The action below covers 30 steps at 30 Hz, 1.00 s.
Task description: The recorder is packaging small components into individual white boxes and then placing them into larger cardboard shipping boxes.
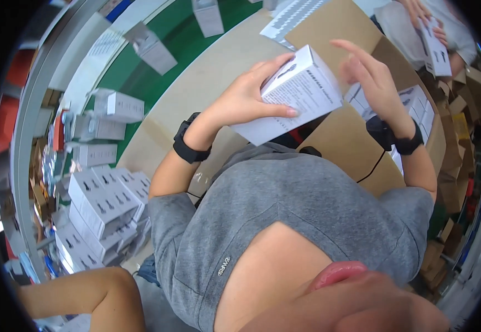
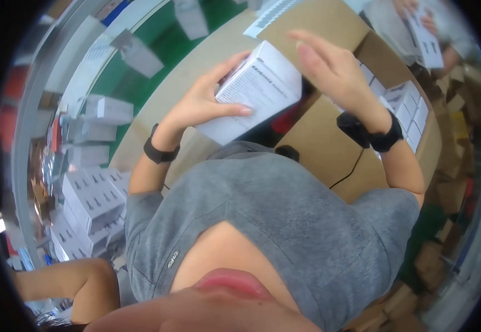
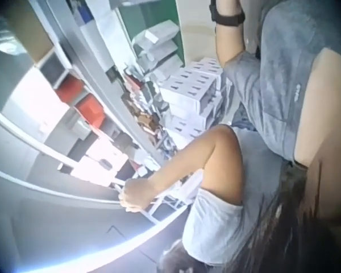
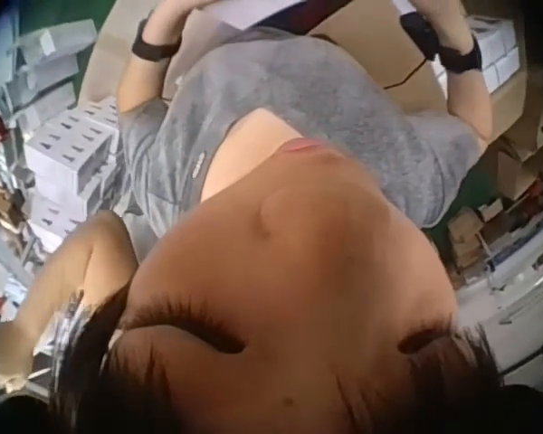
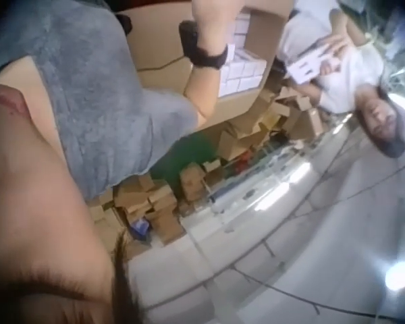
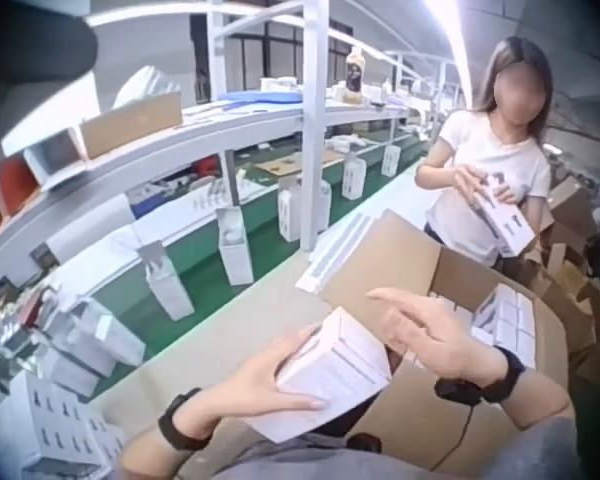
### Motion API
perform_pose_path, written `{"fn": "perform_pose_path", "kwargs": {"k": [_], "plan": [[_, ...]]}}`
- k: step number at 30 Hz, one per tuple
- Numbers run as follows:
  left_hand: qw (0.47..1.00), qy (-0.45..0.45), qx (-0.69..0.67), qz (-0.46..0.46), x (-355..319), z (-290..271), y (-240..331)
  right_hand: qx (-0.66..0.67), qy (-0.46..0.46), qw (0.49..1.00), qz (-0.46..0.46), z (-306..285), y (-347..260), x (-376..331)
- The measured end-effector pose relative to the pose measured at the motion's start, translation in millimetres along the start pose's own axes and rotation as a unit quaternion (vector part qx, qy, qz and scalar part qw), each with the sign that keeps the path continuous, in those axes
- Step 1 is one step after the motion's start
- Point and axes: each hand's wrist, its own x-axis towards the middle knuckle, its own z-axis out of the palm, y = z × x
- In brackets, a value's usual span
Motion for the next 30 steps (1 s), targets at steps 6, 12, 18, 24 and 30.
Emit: {"fn": "perform_pose_path", "kwargs": {"k": [6,12,18,24,30], "plan": [[0.951,-0.160,-0.256,-0.063,-23.9,-0.9,-26.3,-0.210,-0.002,0.915,-0.344,46.0,-10.4,-10.5],[0.906,-0.304,-0.278,-0.093,-52.8,7.3,-44.7,-0.195,-0.058,0.945,-0.258,76.5,-13.5,-37.5],[0.892,-0.323,-0.304,-0.089,-75.6,1.4,-51.4,-0.113,-0.161,0.969,-0.151,89.0,-14.8,-27.9],[0.912,-0.220,-0.341,-0.055,-100.3,-11.4,-75.1,0.307,-0.022,0.936,-0.169,81.5,13.2,-2.0],[0.970,0.051,-0.237,0.005,-113.7,-6.5,-87.2,0.046,0.084,0.957,-0.275,152.7,-2.3,16.2]]}}
